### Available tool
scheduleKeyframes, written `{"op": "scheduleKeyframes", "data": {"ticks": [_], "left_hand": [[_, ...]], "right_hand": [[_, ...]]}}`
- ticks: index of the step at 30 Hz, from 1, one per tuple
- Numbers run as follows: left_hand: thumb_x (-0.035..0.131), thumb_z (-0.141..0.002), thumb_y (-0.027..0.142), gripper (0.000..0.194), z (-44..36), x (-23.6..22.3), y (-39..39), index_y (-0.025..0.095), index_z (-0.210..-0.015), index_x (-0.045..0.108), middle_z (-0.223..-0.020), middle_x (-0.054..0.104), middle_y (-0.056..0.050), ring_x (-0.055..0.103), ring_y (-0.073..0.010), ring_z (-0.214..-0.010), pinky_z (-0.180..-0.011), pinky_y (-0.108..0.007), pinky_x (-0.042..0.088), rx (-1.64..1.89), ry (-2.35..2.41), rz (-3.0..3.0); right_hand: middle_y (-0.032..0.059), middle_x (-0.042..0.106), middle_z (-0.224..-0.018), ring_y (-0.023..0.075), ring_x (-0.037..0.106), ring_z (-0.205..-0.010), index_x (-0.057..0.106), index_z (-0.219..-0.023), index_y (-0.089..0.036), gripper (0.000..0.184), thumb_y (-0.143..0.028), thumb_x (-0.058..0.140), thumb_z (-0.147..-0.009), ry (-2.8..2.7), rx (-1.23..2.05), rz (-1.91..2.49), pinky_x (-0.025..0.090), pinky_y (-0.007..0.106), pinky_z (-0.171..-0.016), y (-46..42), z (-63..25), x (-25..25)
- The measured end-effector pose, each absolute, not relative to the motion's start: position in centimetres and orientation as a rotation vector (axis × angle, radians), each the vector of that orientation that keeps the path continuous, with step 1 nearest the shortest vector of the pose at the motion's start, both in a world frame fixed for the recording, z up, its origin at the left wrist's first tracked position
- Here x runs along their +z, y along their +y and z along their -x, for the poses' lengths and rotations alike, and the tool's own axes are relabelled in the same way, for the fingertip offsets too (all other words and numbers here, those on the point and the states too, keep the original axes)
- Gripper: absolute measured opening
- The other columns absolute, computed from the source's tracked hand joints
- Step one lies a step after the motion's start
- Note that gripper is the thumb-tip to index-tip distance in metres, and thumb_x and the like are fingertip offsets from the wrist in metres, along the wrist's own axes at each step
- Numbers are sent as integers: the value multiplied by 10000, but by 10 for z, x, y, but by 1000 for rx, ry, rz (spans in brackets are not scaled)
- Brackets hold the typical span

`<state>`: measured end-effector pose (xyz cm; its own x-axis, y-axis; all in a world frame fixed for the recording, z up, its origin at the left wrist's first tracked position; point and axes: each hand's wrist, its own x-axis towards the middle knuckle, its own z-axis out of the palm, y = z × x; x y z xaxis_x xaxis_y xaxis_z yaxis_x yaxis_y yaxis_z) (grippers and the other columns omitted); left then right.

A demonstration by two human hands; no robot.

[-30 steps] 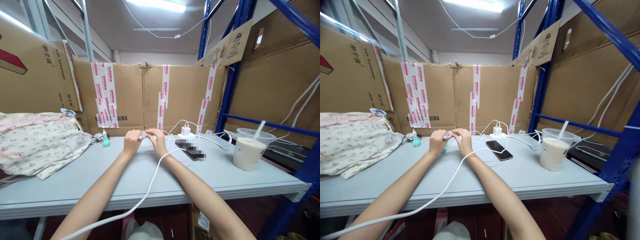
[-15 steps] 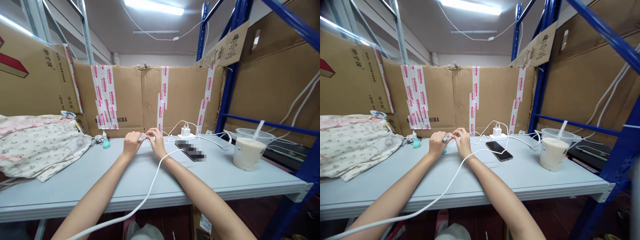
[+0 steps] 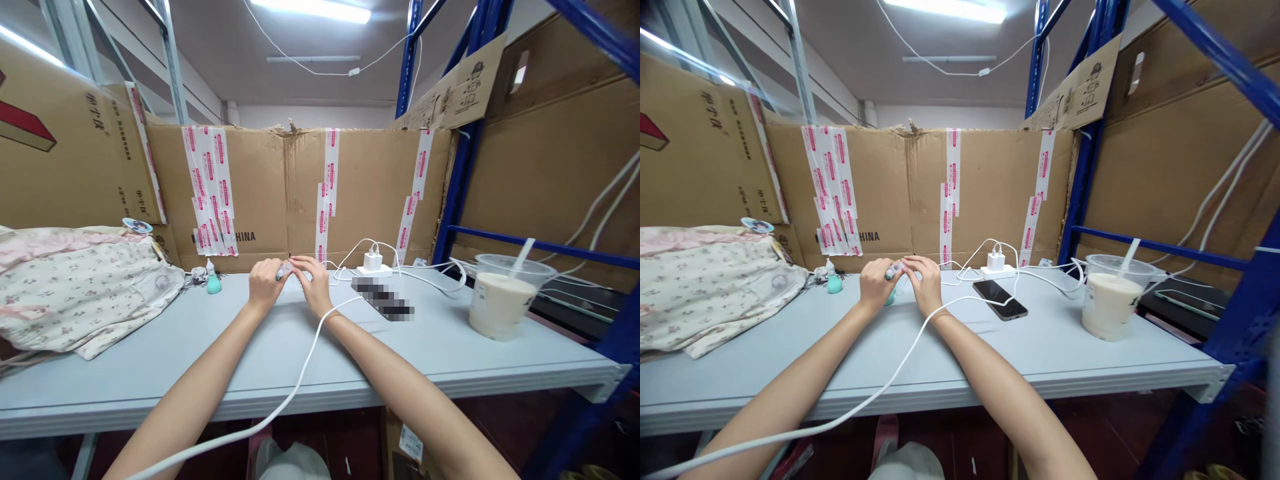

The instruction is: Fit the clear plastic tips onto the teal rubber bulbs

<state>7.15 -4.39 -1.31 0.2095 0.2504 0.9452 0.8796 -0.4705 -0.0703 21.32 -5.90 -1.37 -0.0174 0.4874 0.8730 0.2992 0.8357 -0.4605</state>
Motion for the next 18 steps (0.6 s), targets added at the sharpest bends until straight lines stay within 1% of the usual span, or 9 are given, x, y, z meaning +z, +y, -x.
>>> {"op": "scheduleKeyframes", "data": {"ticks": [4,9,14,18], "left_hand": [[397,-921,459,363,-72,-15,-42,195,-756,584,-673,589,-47,529,-185,-663,-661,-306,358,-1230,-1062,1863],[365,-926,476,396,-72,-16,-42,198,-740,576,-666,595,-50,530,-188,-660,-654,-305,352,-1212,-1075,1868],[370,-921,491,394,-73,-17,-42,199,-759,579,-679,605,-56,545,-193,-680,-659,-303,348,-1217,-1098,1913],[373,-919,492,397,-73,-18,-42,193,-759,578,-689,617,-60,548,-199,-685,-660,-304,348,-1207,-1105,1918]], "right_hand": [[63,640,-1029,195,574,-1010,713,-849,-245,130,-281,589,-839,-1541,142,656,417,354,-923,-57,-213,-15],[57,609,-908,178,583,-904,710,-786,-235,141,-306,595,-827,-1512,152,668,449,328,-849,-56,-214,-15],[51,640,-845,173,606,-842,703,-732,-218,99,-293,651,-772,-1505,253,659,469,319,-808,-52,-216,-13],[37,665,-833,167,620,-820,701,-695,-228,77,-287,677,-738,-1484,325,645,482,319,-811,-49,-217,-13]]}}
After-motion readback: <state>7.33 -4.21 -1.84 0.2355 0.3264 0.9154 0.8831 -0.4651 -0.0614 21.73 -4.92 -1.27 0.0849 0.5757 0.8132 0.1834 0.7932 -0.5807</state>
